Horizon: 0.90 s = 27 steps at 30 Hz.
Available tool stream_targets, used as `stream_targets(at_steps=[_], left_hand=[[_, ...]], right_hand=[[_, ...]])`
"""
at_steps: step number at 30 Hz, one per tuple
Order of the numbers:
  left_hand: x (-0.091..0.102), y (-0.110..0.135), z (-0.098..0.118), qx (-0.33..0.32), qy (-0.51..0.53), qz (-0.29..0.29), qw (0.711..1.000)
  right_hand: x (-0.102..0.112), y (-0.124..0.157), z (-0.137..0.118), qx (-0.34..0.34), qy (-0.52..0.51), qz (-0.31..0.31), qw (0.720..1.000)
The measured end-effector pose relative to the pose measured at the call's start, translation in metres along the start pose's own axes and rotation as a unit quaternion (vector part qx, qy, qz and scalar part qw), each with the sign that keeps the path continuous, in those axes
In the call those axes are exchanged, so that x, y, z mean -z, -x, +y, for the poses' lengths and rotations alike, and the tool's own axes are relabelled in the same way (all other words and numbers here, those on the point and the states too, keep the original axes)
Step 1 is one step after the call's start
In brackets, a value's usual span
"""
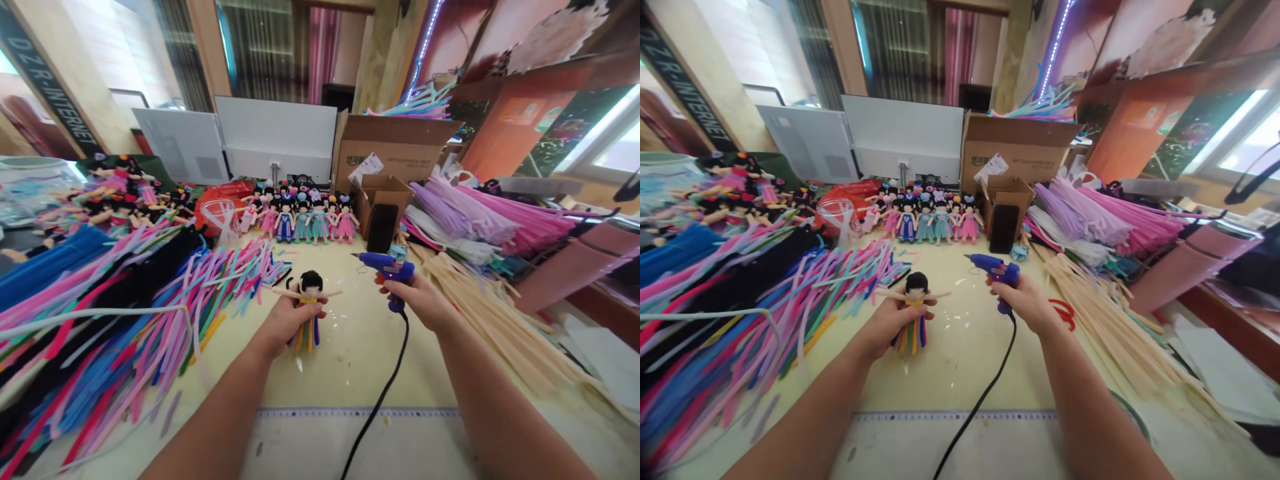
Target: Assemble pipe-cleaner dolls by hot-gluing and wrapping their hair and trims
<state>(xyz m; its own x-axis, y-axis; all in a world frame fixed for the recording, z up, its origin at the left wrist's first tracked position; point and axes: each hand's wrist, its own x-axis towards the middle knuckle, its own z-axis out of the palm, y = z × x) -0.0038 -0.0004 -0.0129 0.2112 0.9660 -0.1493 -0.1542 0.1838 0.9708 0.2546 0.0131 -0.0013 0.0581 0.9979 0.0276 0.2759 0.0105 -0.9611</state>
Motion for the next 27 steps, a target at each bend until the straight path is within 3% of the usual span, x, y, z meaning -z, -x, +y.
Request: stream_targets(at_steps=[3, 7, 15, 27], left_hand=[[0.001, 0.001, -0.001, 0.000, -0.020, -0.001, 1.000], [0.002, 0.001, 0.000, 0.017, -0.006, -0.019, 1.000], [0.008, 0.001, -0.005, 0.090, 0.079, -0.121, 0.985], [0.008, 0.001, -0.007, 0.089, 0.076, -0.139, 0.983]], right_hand=[[-0.012, 0.005, -0.006, 0.022, -0.098, -0.043, 0.994], [-0.020, 0.016, -0.006, 0.029, -0.140, -0.077, 0.987], [-0.008, 0.023, -0.010, 0.060, -0.098, -0.079, 0.990], [-0.020, 0.030, -0.024, 0.081, -0.047, -0.118, 0.989]])
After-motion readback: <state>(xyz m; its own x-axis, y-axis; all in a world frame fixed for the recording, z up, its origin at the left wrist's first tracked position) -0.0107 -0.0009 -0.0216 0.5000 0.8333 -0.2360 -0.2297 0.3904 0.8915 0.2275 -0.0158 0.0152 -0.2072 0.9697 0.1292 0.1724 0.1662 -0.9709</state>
